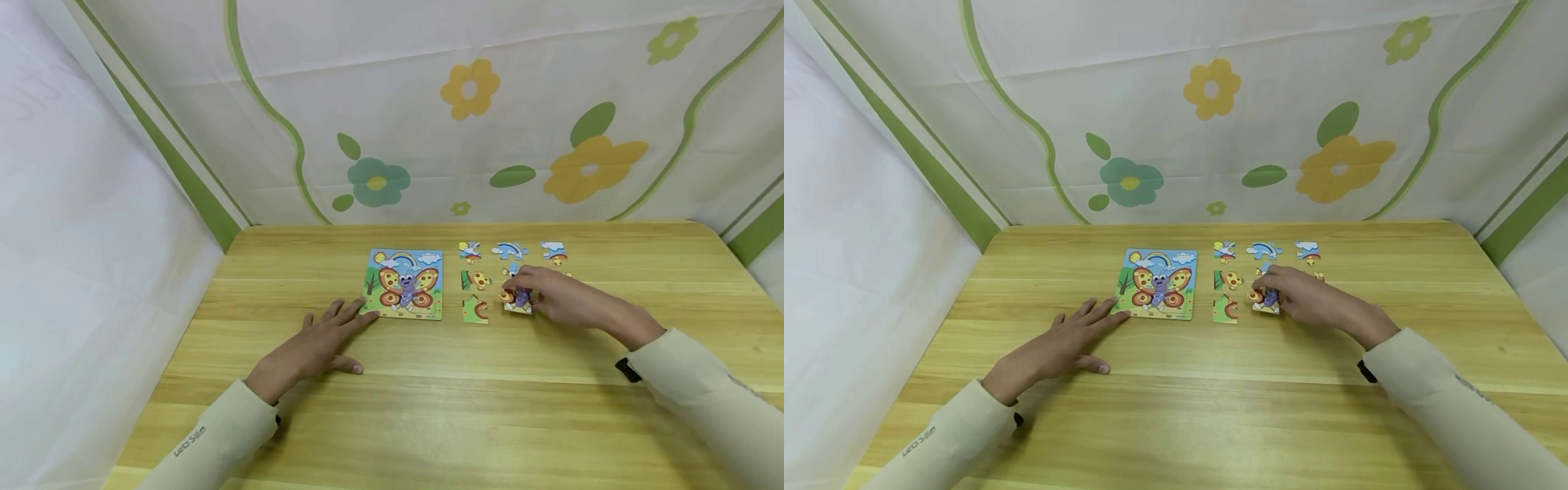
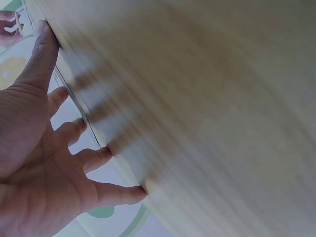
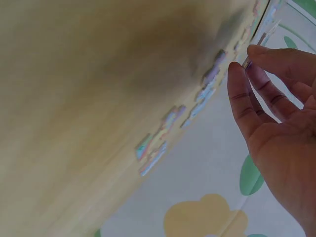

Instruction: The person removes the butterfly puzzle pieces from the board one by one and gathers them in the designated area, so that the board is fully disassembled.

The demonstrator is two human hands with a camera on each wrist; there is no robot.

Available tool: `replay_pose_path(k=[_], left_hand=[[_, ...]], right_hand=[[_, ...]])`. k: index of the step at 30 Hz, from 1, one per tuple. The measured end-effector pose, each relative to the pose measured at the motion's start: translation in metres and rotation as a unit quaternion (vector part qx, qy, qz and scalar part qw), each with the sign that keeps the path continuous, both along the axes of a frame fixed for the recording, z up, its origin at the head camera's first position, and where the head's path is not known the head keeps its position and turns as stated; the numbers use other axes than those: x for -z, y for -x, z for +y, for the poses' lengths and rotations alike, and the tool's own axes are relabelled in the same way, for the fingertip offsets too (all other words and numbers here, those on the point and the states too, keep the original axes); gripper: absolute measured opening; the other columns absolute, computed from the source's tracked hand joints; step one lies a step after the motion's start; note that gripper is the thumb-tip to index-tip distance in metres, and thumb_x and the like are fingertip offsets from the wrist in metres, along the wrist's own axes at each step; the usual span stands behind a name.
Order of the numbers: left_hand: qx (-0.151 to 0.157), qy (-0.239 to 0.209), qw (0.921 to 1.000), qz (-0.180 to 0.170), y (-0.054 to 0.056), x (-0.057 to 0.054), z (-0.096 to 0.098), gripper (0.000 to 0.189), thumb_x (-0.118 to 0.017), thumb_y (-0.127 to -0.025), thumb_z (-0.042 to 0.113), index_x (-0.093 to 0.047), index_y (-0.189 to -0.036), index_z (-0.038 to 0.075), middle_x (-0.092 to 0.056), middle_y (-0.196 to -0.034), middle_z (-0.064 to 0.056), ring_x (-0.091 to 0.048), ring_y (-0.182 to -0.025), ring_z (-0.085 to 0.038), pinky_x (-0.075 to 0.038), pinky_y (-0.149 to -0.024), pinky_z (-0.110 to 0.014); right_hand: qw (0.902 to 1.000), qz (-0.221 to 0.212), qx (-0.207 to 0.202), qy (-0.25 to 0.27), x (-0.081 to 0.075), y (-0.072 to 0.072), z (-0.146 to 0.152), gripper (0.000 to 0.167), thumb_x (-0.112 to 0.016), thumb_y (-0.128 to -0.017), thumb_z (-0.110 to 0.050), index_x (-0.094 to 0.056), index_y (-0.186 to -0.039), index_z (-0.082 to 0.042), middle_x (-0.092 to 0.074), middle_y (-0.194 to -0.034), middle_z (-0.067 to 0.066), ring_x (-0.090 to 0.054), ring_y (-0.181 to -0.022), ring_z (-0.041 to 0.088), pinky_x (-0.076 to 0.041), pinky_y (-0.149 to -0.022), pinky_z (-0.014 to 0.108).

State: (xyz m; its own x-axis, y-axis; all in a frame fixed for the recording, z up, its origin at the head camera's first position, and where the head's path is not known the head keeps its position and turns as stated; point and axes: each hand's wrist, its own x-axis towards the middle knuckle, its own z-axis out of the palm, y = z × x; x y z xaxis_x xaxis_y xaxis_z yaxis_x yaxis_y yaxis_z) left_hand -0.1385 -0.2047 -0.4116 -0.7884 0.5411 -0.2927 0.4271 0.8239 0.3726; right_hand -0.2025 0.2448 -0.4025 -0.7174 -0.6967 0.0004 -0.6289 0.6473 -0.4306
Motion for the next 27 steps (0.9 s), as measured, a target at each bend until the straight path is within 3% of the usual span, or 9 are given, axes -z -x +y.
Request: replay_pose_path(k=[9, 16, 27], left_hand=[[0.0, 0.002, 1.0, 0.001, 0.0, -0.001, 0.0, 0.092, -0.074, -0.091, 0.048, -0.028, -0.168, 0.029, -0.013, -0.177, -0.011, -0.014, -0.16, -0.052, -0.019, -0.109, -0.088], [0.001, 0.003, 1.0, 0.002, 0.0, -0.001, 0.0, 0.091, -0.074, -0.092, 0.048, -0.028, -0.168, 0.028, -0.013, -0.177, -0.01, -0.014, -0.16, -0.051, -0.02, -0.109, -0.088], [-0.002, -0.002, 1.0, -0.002, -0.001, -0.002, 0.001, 0.091, -0.075, -0.092, 0.046, -0.028, -0.168, 0.028, -0.013, -0.177, -0.011, -0.012, -0.16, -0.051, -0.018, -0.11, -0.088]], right_hand=[[1.0, 0.0, -0.008, 0.002, 0.011, -0.006, 0.005, 0.049, -0.062, -0.086, 0.021, -0.072, -0.125, -0.007, -0.069, -0.126, 0.005, -0.064, -0.12, 0.034, -0.051, -0.099, 0.058], [0.9999, -0.012, -0.001, -0.007, 0.015, -0.007, 0.007, 0.049, -0.064, -0.086, 0.021, -0.071, -0.126, -0.006, -0.068, -0.133, 0.012, -0.058, -0.131, 0.045, -0.045, -0.107, 0.067], [0.9999, -0.003, -0.005, -0.009, 0.016, -0.008, 0.007, 0.046, -0.064, -0.089, 0.018, -0.073, -0.125, -0.008, -0.068, -0.131, 0.01, -0.061, -0.128, 0.041, -0.047, -0.105, 0.063]])
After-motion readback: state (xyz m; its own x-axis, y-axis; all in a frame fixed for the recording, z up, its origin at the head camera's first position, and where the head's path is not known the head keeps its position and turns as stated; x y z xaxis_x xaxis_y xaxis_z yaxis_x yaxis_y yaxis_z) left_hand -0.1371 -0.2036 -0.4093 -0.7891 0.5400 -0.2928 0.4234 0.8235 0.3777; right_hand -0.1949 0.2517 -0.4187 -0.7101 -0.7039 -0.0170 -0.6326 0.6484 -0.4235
